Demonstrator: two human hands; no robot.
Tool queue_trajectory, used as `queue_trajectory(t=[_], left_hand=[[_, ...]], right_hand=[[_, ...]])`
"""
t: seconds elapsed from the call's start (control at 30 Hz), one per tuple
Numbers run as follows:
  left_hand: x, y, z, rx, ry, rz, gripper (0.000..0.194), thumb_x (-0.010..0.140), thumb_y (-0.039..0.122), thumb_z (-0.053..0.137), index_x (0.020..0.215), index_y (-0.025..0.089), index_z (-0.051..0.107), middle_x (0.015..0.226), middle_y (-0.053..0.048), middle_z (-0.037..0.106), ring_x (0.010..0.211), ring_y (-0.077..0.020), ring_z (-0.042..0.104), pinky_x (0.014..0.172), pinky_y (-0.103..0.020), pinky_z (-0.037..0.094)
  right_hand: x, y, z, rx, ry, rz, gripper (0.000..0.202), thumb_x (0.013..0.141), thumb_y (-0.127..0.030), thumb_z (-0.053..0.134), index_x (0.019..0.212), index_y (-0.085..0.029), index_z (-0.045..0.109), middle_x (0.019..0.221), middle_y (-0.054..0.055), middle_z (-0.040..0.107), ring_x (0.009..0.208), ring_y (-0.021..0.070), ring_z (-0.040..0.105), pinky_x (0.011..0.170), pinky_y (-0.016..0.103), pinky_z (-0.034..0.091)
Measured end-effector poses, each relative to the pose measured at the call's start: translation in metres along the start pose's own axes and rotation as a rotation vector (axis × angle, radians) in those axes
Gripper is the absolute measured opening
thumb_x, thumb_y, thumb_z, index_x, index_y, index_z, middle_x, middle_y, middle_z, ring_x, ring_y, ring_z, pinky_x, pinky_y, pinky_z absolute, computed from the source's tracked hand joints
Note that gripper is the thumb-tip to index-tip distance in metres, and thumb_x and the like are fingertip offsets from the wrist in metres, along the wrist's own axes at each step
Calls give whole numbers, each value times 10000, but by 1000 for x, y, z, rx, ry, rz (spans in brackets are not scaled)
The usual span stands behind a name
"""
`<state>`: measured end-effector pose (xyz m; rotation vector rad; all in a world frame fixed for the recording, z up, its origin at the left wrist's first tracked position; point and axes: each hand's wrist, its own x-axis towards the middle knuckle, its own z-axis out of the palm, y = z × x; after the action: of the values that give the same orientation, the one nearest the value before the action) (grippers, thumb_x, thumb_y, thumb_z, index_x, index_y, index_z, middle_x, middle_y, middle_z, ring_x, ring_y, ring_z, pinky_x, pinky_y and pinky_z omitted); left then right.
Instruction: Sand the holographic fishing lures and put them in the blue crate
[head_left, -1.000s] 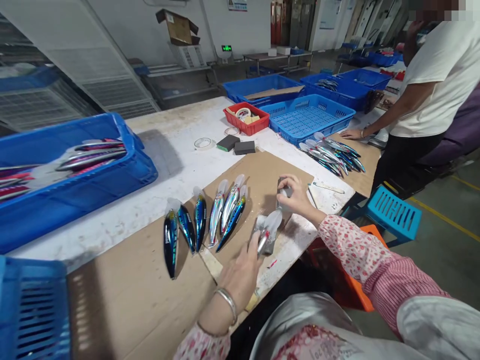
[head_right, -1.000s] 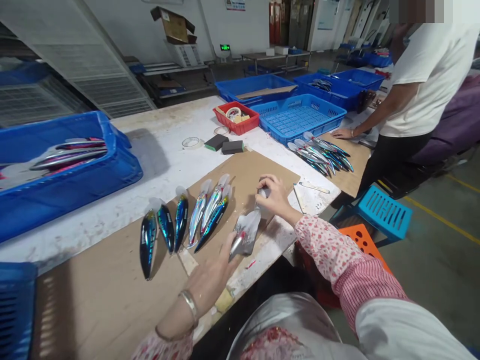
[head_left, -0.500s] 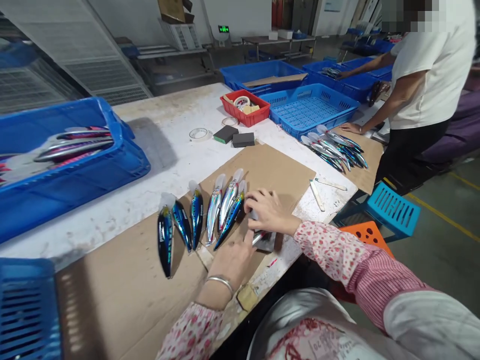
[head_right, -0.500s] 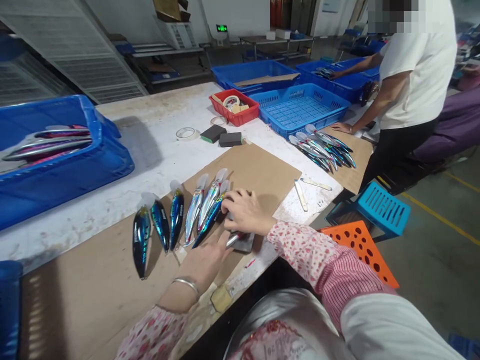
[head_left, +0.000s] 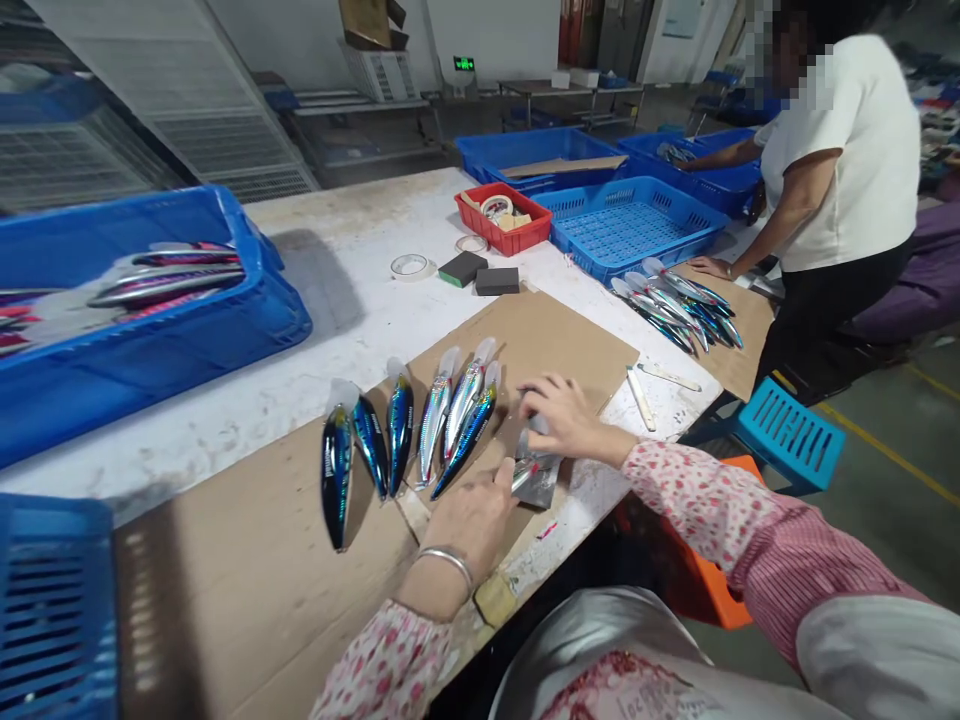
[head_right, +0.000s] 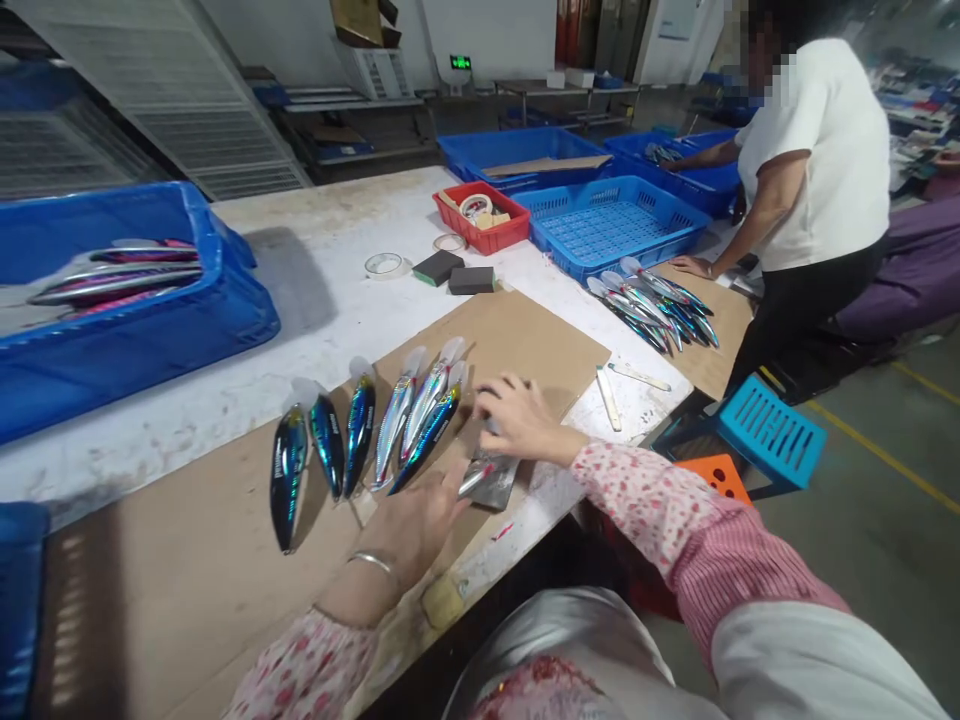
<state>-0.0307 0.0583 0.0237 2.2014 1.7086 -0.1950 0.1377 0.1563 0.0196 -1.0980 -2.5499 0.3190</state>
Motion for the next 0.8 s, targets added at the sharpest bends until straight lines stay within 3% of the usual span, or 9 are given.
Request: queue_trajectory(t=[0.1, 0.23, 0.47, 0.6, 0.73, 0.8], left_hand=[[1, 0, 0, -23, -1, 5, 447, 925, 257, 367, 1350, 160, 467, 1033, -170, 652, 854, -296, 669, 745, -385, 493], [1, 1, -2, 12, -9, -2, 434, 926, 276, 350, 1300, 115, 501, 1012, -194, 659, 861, -331, 669, 734, -413, 495], [1, 3, -6, 91, -28, 31, 418, 929, 248, 314, 1293, 143, 490, 1012, -174, 668, 843, -297, 685, 682, -359, 499], [2, 4, -6, 119, -62, -12, 418, 932, 272, 333, 1291, 121, 487, 1010, -176, 675, 866, -305, 685, 693, -379, 520], [2, 4, -3, 117, -38, 10, 408, 931, 259, 352, 1304, 146, 474, 1017, -160, 674, 851, -288, 688, 690, -375, 525], [2, 4, -3, 119, -39, 14, 399, 931, 232, 342, 1292, 139, 484, 1018, -163, 673, 855, -287, 689, 699, -376, 525]], right_hand=[[-2, 1, 0, -9, 8, 66, 172, 752, -282, 663, 898, -223, 592, 1253, 58, 567, 1138, 288, 425, 871, 419, 341], [3, -12, 8, -29, 88, 17, 189, 770, -282, 643, 947, -235, 597, 1322, 38, 517, 1206, 291, 376, 919, 436, 329], [-3, -1, 5, -21, 48, 120, 186, 750, -287, 663, 915, -229, 600, 1275, 61, 552, 1162, 289, 418, 875, 419, 356], [2, -11, 10, -64, 112, 33, 198, 771, -277, 642, 960, -234, 601, 1336, 49, 513, 1224, 297, 364, 932, 441, 317], [-4, -1, 5, -30, 20, 81, 187, 758, -294, 661, 921, -229, 597, 1287, 51, 544, 1160, 281, 419, 884, 418, 345], [-3, -2, 6, -45, 32, 124, 178, 757, -290, 656, 914, -231, 595, 1278, 50, 548, 1158, 285, 418, 880, 427, 340]])
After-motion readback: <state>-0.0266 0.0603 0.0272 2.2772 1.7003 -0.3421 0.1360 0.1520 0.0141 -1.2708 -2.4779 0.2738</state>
